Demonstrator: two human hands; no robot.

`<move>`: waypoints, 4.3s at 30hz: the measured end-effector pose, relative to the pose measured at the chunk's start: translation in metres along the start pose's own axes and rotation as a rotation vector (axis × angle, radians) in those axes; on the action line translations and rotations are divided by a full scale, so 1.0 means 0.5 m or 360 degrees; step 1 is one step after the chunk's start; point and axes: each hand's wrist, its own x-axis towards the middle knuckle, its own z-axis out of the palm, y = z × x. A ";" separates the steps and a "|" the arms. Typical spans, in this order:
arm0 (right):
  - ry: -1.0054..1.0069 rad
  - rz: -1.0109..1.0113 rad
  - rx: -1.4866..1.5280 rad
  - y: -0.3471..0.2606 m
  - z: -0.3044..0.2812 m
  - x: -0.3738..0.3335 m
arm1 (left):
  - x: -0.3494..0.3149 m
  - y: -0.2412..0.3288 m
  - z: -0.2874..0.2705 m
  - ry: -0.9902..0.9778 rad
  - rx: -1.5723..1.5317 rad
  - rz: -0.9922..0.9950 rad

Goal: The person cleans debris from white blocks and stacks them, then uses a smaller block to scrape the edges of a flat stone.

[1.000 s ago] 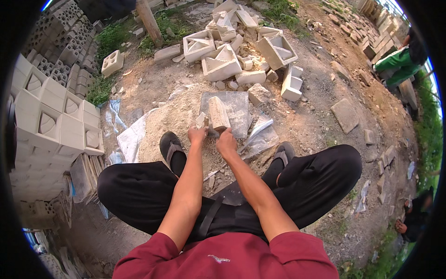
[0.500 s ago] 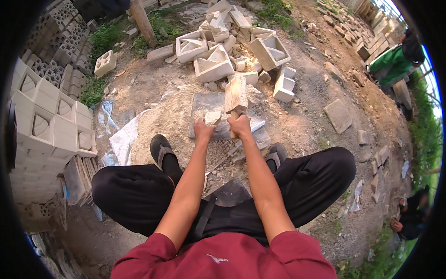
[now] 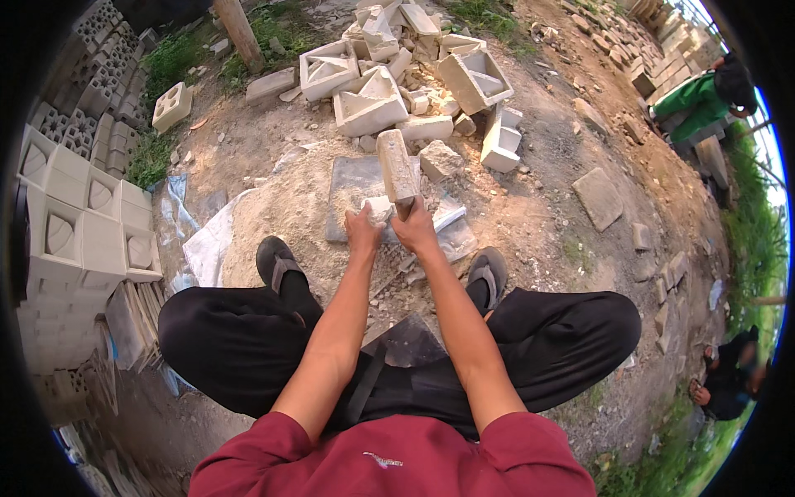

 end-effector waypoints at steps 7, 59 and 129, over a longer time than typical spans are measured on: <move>-0.0178 0.0267 -0.0241 -0.001 -0.011 0.000 | -0.009 0.007 -0.007 -0.0052 0.0081 -0.0017; 0.0013 0.0103 -0.0059 -0.020 -0.020 0.016 | 0.003 0.010 -0.041 -0.0242 -0.0009 -0.0124; -0.0094 0.0407 -0.0317 0.015 0.054 -0.055 | 0.005 -0.008 -0.010 -0.0030 -0.0207 -0.0193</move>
